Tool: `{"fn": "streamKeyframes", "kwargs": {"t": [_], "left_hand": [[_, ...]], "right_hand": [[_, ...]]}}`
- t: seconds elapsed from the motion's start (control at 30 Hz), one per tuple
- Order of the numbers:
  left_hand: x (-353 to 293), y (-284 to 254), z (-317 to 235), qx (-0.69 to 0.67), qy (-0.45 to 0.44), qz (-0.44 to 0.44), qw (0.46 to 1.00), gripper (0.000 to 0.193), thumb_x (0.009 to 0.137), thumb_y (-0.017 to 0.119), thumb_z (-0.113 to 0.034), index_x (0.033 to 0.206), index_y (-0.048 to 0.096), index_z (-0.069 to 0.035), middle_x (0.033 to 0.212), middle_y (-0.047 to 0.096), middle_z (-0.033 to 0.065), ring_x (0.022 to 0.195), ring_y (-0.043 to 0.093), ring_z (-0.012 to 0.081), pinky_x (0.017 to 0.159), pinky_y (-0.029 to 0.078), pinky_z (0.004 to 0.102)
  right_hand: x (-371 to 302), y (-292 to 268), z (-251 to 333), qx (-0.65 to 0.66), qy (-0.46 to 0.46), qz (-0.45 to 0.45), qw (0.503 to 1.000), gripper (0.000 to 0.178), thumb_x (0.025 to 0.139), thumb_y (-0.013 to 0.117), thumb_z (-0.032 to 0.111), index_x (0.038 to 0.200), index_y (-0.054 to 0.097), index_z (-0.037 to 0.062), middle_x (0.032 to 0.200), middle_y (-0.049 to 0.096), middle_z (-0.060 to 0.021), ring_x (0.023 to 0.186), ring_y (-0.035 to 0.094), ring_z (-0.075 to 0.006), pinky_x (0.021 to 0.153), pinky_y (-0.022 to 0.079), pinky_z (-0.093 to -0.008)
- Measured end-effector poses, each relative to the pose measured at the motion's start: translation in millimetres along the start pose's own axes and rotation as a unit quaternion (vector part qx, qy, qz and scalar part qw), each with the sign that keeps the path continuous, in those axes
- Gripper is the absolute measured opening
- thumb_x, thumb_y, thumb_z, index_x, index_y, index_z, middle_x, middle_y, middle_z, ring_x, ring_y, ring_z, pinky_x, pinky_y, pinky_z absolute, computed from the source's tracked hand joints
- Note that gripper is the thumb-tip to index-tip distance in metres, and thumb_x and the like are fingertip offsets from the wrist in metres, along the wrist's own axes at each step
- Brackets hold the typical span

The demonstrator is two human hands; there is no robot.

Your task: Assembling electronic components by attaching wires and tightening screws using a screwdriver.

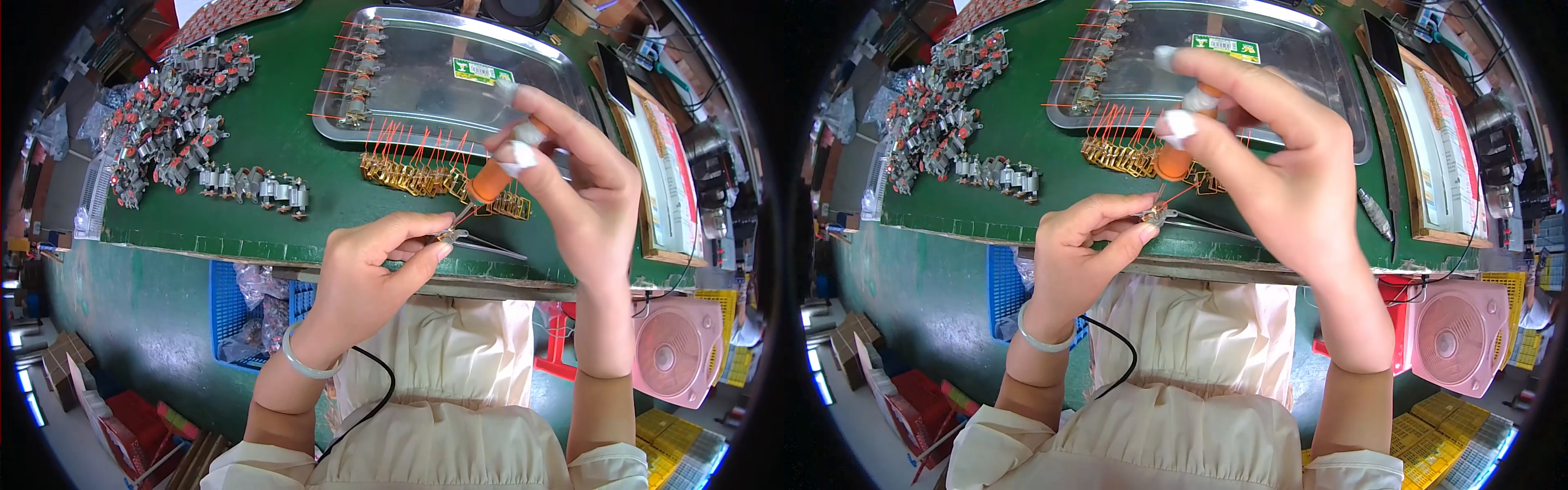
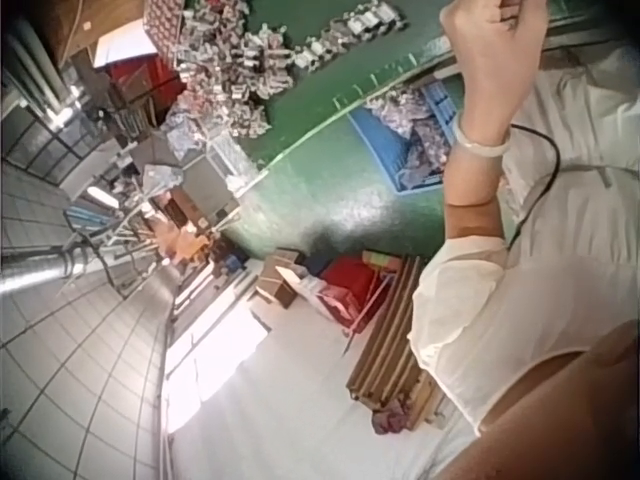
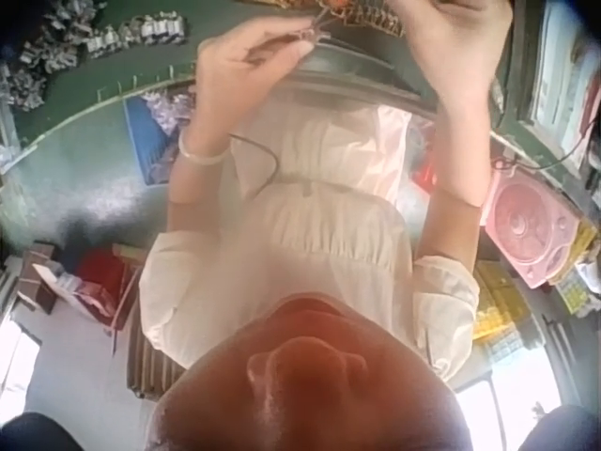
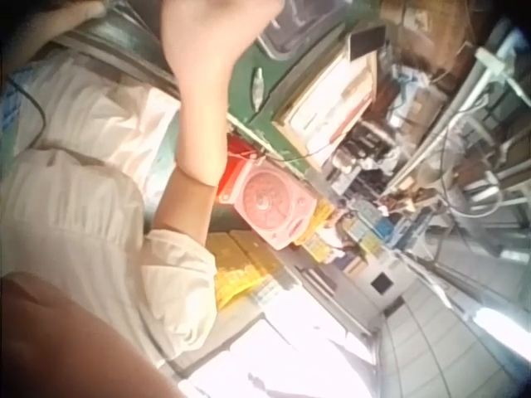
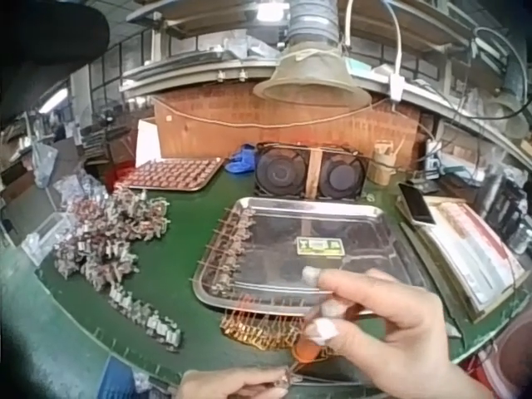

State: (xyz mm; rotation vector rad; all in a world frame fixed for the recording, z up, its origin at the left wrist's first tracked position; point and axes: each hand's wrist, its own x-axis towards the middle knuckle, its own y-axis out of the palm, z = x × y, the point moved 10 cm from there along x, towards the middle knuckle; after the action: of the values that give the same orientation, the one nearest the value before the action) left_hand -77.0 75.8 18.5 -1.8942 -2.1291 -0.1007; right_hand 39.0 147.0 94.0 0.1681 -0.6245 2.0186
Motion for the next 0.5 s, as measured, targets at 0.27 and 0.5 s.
{"fn": "streamKeyframes", "kwargs": {"t": [0.27,0.5], "left_hand": [[1.3,1.0,0.3,-0.010,-0.005,0.005,1.000,0.023,0.073,0.062,0.005,0.096,0.061,0.004,0.086,0.064,0.0093,0.074,0.062,0.0104,0.068,0.050,0.0208],[-0.5,-1.4,-0.7,0.004,0.005,-0.005,1.000,0.023,0.073,0.062,0.004,0.095,0.061,0.004,0.085,0.065,0.0089,0.073,0.062,0.0104,0.067,0.050,0.0206]], "right_hand": [[4.9,2.3,-0.3,0.017,-0.006,0.006,1.000,0.042,0.079,0.060,0.011,0.117,0.049,-0.0016,0.091,0.058,-0.0067,0.081,0.051,-0.0083,0.070,0.040,-0.0202],[7.9,13.7,-7.1,0.234,0.025,0.015,0.972,0.044,0.075,0.060,-0.001,0.117,0.048,-0.0034,0.094,0.058,-0.0083,0.084,0.054,-0.0135,0.074,0.044,-0.0242]]}}
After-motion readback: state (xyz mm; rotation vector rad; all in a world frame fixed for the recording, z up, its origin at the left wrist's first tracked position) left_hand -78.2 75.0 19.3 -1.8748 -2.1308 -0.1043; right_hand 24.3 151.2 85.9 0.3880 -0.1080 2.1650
